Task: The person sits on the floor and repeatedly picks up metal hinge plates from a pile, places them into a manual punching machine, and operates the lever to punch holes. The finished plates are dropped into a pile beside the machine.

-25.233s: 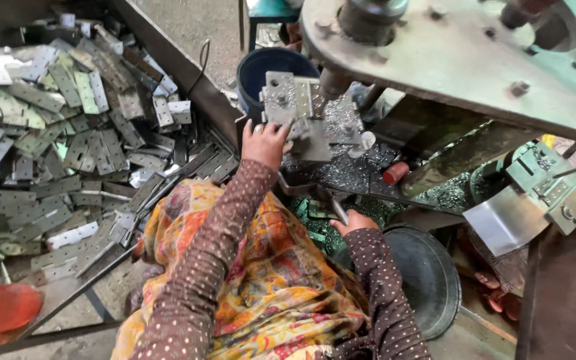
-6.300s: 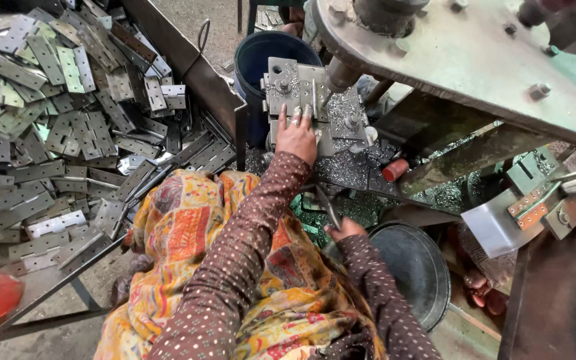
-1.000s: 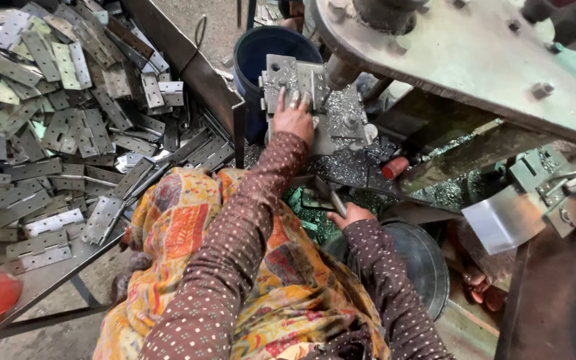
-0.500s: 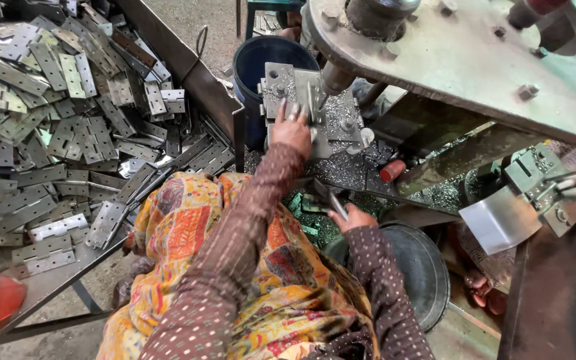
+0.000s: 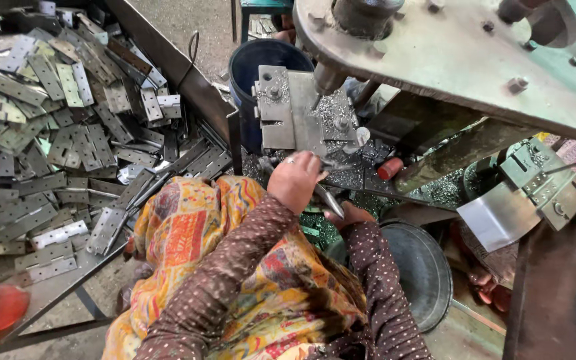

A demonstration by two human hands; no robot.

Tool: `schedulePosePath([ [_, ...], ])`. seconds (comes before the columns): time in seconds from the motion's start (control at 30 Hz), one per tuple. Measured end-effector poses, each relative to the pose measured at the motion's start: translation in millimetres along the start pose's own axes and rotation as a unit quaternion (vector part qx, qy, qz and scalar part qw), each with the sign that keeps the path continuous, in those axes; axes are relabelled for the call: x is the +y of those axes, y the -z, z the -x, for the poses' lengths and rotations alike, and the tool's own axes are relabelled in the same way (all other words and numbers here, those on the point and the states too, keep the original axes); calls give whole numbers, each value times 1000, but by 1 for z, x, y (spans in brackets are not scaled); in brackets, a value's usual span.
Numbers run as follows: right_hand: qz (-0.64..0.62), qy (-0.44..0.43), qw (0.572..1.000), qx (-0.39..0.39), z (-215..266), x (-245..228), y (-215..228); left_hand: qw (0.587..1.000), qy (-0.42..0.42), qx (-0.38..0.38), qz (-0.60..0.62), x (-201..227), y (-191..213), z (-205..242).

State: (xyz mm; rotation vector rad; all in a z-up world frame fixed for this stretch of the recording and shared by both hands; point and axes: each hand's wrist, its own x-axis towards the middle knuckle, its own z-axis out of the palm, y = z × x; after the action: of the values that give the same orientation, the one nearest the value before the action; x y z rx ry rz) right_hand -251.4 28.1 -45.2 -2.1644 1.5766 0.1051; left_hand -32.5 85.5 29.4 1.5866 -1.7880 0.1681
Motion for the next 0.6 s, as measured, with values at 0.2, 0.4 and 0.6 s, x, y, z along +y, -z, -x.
schedulePosePath([
  [0.2, 20, -67, 996, -61, 4, -2, -5, 990, 132, -24, -30, -21, 18, -25],
  [0.4, 40, -10, 998, -40, -4, 5, -9, 982, 10, 170, -84, -16, -2, -39],
  [0.6, 43, -53, 996, -49, -1, 0, -7, 968, 97, -107, -206, -33, -44, -42],
])
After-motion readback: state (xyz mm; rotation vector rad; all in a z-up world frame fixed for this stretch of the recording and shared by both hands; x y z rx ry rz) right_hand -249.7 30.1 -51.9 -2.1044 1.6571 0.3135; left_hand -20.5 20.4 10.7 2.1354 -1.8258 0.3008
